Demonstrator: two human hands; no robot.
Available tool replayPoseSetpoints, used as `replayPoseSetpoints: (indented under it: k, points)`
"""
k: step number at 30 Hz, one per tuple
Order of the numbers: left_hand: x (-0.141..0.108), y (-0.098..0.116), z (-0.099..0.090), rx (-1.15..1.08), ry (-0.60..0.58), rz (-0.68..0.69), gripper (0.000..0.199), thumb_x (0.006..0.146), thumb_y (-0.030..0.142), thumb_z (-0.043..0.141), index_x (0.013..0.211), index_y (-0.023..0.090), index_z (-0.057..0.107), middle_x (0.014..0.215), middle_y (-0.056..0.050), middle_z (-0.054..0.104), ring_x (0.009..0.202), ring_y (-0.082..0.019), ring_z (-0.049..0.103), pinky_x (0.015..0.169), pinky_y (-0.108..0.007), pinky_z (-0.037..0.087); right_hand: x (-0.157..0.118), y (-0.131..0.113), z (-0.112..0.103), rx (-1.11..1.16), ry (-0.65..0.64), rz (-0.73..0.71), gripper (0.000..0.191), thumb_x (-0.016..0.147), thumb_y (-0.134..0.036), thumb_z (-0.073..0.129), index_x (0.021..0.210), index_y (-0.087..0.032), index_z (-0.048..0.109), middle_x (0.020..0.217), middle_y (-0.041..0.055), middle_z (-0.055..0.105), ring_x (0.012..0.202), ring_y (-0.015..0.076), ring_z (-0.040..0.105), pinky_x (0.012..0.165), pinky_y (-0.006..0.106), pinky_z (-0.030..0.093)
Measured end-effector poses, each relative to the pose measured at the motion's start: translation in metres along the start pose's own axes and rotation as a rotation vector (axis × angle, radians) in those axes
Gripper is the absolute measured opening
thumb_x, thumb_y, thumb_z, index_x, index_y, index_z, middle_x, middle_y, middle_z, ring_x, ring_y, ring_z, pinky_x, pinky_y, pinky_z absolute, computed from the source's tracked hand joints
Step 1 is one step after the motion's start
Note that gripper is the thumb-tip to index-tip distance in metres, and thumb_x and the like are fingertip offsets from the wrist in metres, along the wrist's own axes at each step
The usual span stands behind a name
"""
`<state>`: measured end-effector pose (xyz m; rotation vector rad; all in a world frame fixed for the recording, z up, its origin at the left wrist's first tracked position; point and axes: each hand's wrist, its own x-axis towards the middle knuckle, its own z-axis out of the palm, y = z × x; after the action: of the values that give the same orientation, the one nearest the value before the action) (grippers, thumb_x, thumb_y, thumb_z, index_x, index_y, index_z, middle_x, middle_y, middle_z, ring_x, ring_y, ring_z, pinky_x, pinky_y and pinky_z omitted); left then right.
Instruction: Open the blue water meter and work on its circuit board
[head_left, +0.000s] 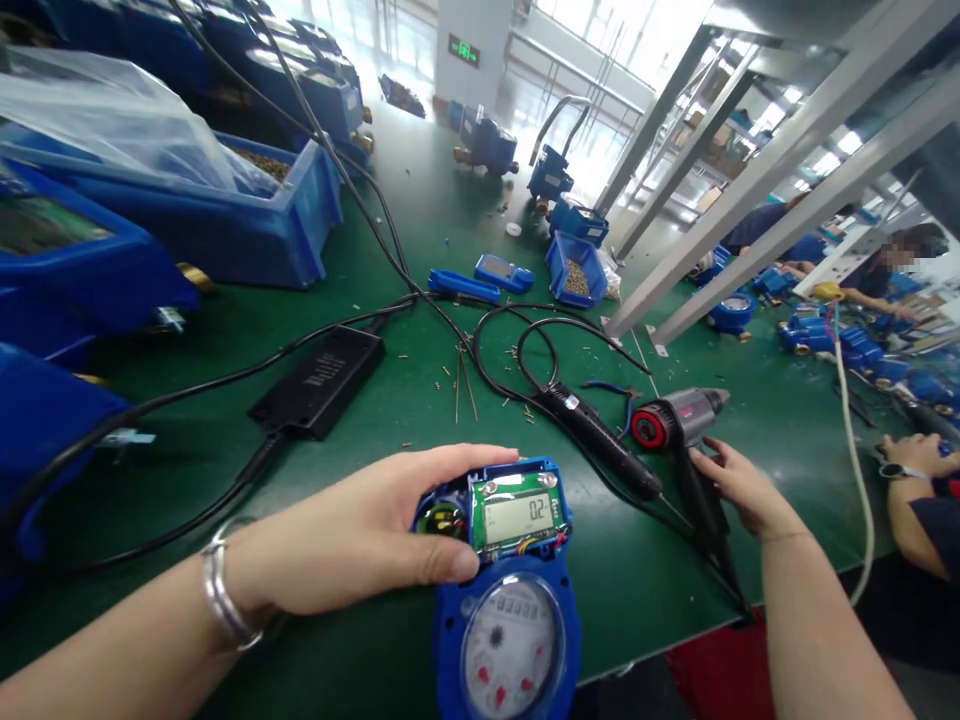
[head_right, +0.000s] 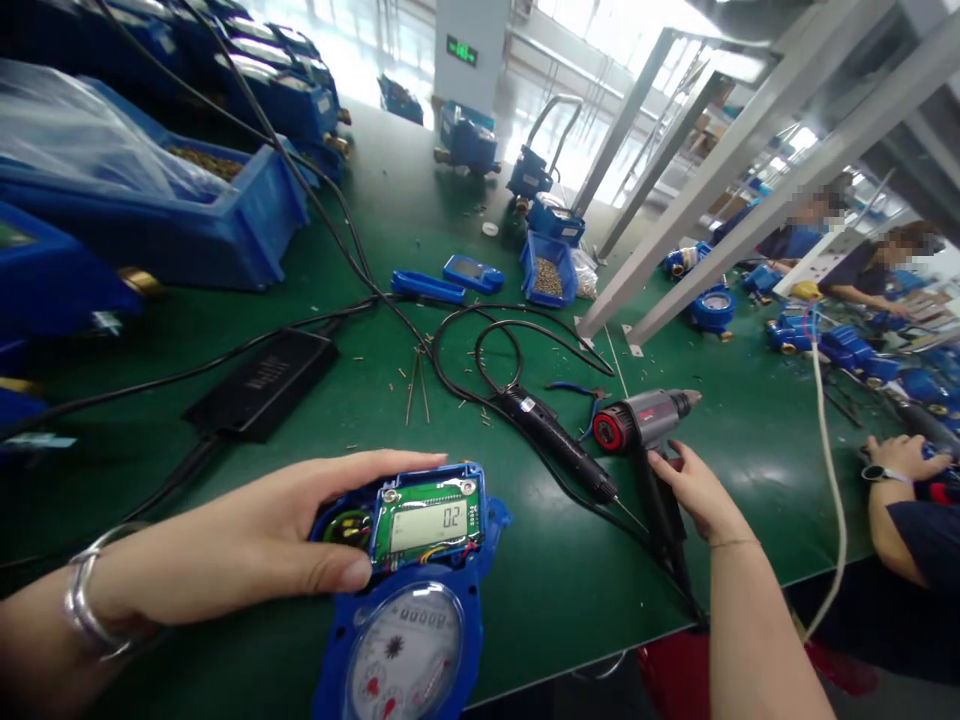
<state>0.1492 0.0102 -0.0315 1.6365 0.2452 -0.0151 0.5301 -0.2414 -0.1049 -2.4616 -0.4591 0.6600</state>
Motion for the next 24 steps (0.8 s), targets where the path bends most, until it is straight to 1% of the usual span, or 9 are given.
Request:
replayPoseSetpoints:
  k: [2,4,6,9,11,14,17,20,24]
  points:
    - [-0.002,0.001,0.01,0.013,0.058,-0.009,0.058,0.083,0.035,0.072,0.136,0.038,0.049,0.137,0.003,0.058,0.122,-0.026,0.057,0.101,-0.034,0.048,0.009,-0.007,0.005,0.032,-0.124,-0.034,0.037,0.094,-0.038,0.059,0.123,-0.015,0.054,0.111,0.0074,0.064,0.095,0.019,0.065,0.086,0.04,0.055]
    - [-0.003,0.002,0.023,0.033,0.143,-0.034,0.059,0.081,0.04,0.073,0.136,0.039,0.049,0.135,0.003,0.059,0.121,-0.026,0.058,0.102,-0.037,0.048,0.014,-0.013,0.012,0.014,-0.153,-0.046,0.032,0.092,-0.033,0.062,0.117,-0.014,0.057,0.109,0.0068,0.064,0.094,0.0183,0.065,0.086,0.039,0.055]
    - [-0.005,0.002,0.036,0.014,0.245,-0.08,0.06,0.079,0.045,0.074,0.134,0.037,0.05,0.131,0.001,0.062,0.116,-0.028,0.061,0.1,-0.041,0.049,0.016,-0.013,0.018,-0.052,-0.088,-0.025,0.033,0.092,-0.034,0.062,0.117,-0.014,0.057,0.113,0.0076,0.062,0.099,0.02,0.063,0.089,0.041,0.053]
    - [-0.005,0.001,0.054,-0.081,0.386,-0.136,0.062,0.076,0.049,0.075,0.131,0.034,0.052,0.127,-0.001,0.065,0.111,-0.03,0.063,0.095,-0.043,0.053,0.012,-0.005,0.022,-0.183,0.086,0.035,0.046,0.09,-0.041,0.063,0.127,-0.017,0.051,0.13,0.0108,0.052,0.116,0.0274,0.053,0.1,0.052,0.044]
    - [-0.004,-0.002,0.062,-0.113,0.453,-0.122,0.063,0.074,0.05,0.077,0.129,0.032,0.053,0.126,-0.002,0.065,0.111,-0.03,0.063,0.092,-0.042,0.054,0.006,0.002,0.024,-0.23,0.166,0.059,0.054,0.088,-0.044,0.064,0.132,-0.018,0.047,0.136,0.012,0.046,0.123,0.0307,0.047,0.105,0.057,0.037]
    - [-0.004,-0.008,0.065,-0.09,0.493,-0.057,0.061,0.075,0.047,0.077,0.128,0.03,0.052,0.126,-0.003,0.065,0.109,-0.029,0.064,0.092,-0.039,0.054,-0.001,0.008,0.023,-0.194,0.207,0.034,0.047,0.09,-0.041,0.063,0.128,-0.017,0.05,0.129,0.0109,0.051,0.119,0.0285,0.05,0.104,0.055,0.039]
    - [-0.006,-0.014,0.061,-0.074,0.455,-0.004,0.054,0.082,0.046,0.071,0.129,0.028,0.05,0.126,-0.004,0.065,0.108,-0.027,0.064,0.093,-0.037,0.053,-0.016,0.011,0.011,-0.039,0.221,-0.012,0.036,0.09,-0.04,0.061,0.116,-0.016,0.055,0.105,0.0072,0.061,0.098,0.0228,0.06,0.092,0.046,0.049]
    - [-0.008,-0.017,0.055,-0.117,0.44,0.026,0.047,0.089,0.046,0.062,0.128,0.024,0.049,0.124,-0.007,0.065,0.107,-0.028,0.065,0.092,-0.038,0.053,-0.049,0.014,-0.013,0.216,0.219,-0.039,0.035,0.088,-0.051,0.054,0.101,-0.019,0.055,0.075,0.0032,0.059,0.066,0.021,0.062,0.064,0.037,0.054]
    - [-0.009,-0.022,0.057,-0.101,0.46,0.065,0.042,0.093,0.045,0.056,0.127,0.022,0.048,0.123,-0.008,0.064,0.106,-0.027,0.065,0.092,-0.039,0.053,-0.109,0.021,-0.05,0.472,0.117,-0.125,0.036,0.081,-0.062,0.055,0.095,-0.029,0.058,0.072,0.0056,0.059,0.058,0.0217,0.062,0.047,0.034,0.049]
